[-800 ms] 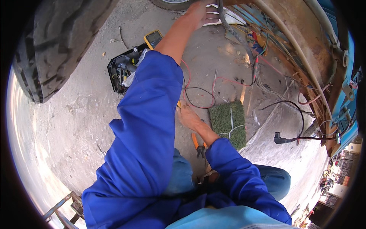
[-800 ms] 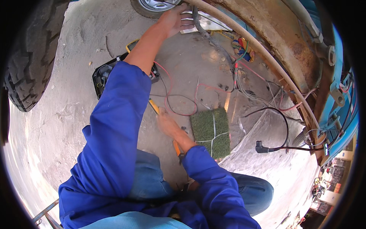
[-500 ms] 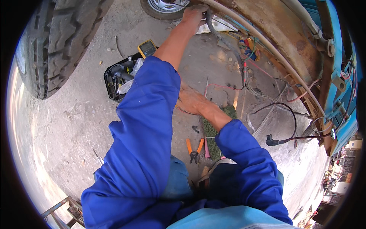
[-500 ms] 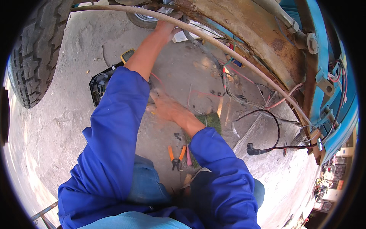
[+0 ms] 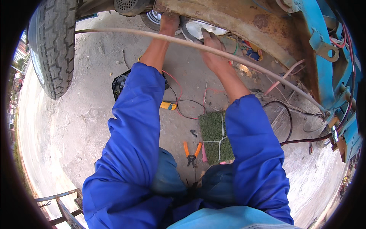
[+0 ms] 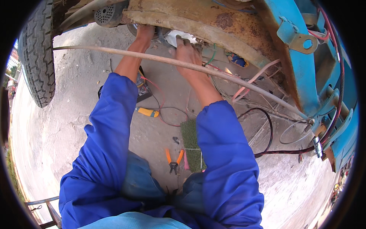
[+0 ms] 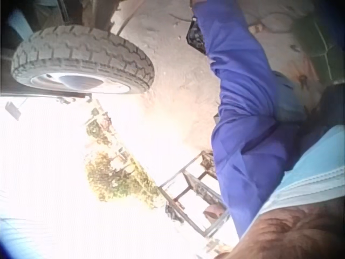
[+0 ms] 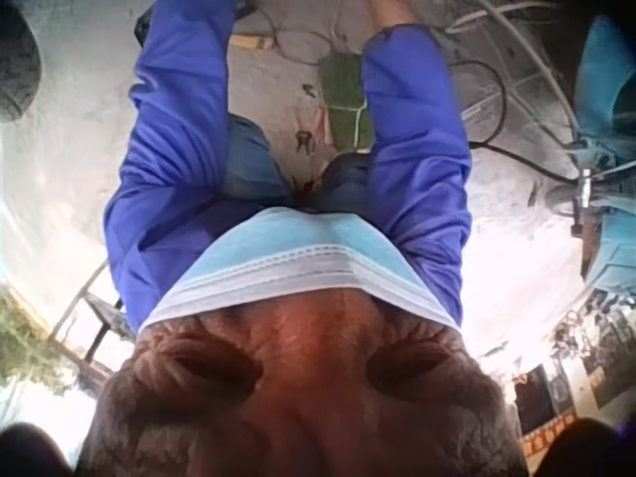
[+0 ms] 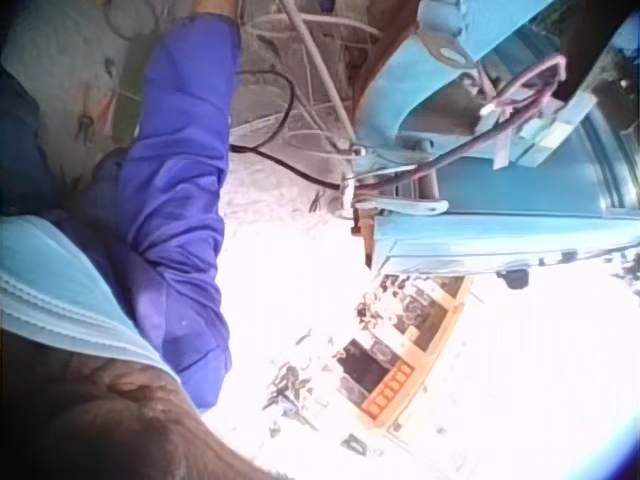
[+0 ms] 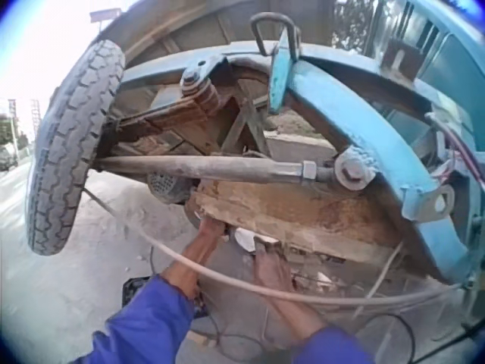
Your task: The person sits under a blue three-wheeled vehicle and works on its wiring. They strip wire insulation, twist conductors together, and connect wires to a small component using pliers and a multimeter.
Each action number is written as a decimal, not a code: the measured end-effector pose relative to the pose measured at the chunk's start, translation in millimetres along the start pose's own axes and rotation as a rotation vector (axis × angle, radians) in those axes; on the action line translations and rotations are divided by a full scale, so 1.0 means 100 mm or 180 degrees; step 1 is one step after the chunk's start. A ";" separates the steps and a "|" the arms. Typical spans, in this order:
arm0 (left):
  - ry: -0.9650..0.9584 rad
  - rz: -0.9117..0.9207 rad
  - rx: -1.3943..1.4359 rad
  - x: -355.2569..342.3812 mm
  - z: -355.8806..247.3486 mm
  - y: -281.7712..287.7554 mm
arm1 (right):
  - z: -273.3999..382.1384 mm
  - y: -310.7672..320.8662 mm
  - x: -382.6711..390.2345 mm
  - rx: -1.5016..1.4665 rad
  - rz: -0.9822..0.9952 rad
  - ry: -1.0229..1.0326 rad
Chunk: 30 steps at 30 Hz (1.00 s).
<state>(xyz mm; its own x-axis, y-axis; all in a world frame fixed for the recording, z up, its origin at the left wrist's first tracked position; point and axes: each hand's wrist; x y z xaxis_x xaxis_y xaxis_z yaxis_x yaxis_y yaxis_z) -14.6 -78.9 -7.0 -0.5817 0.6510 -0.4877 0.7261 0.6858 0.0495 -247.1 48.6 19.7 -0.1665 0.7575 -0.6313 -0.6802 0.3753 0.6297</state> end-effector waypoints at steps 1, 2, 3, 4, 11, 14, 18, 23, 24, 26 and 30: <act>-0.0015 -0.0076 -0.0108 -0.02 0.01 -0.01 | 0.01 -0.03 -0.06 -0.0164 0.0359 -0.0422; -0.0254 0.0014 -0.0094 -0.03 0.01 0.00 | 0.02 -0.05 -0.07 -0.0303 0.0372 -0.0406; -0.0415 0.0060 -0.0210 -0.08 0.00 -0.02 | 0.02 -0.07 -0.10 -0.0230 0.0444 -0.0419; -0.0578 0.0100 -0.0322 -0.13 -0.01 -0.02 | 0.03 -0.10 -0.12 -0.0207 0.0519 -0.0392; 0.0265 0.0457 -0.0328 -0.13 -0.18 0.51 | 0.05 -0.36 0.09 -0.0335 0.0193 0.0164; 0.0338 0.0739 -0.0248 0.06 -0.34 0.38 | -0.17 -0.22 0.09 -0.0279 0.0569 0.0164; 0.1370 0.0819 0.0780 0.21 -0.52 0.37 | -0.43 0.11 0.15 0.1019 0.0719 0.0506; 0.1618 0.0981 0.1475 0.16 -0.42 0.34 | -0.61 0.48 0.20 0.1178 0.1165 0.0492; 0.1688 0.1006 0.1532 0.15 -0.37 0.33 | -0.61 0.50 0.20 0.1239 0.1278 0.0356; 0.1882 0.1175 0.1934 0.17 -0.29 0.31 | -0.60 0.53 0.20 0.1068 0.1308 0.0129; 0.2413 0.1346 0.2246 0.44 -0.24 0.31 | -0.52 0.50 0.21 0.0878 0.1266 0.0115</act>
<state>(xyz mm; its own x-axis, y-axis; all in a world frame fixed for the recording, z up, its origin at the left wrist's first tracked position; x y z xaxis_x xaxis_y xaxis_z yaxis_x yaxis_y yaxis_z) -26.6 -21.1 -5.9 -0.1372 0.9832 0.1206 0.8238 0.1808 -0.5373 -321.4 55.2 14.6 -0.4032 0.8538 -0.3294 -0.3448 0.1917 0.9189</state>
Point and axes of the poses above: each hand's wrist, its own x-axis away from the middle knuckle, its own y-axis out of the back of the hand, z = x × y, and after that the axes turned 15 degrees about -z, right-handed
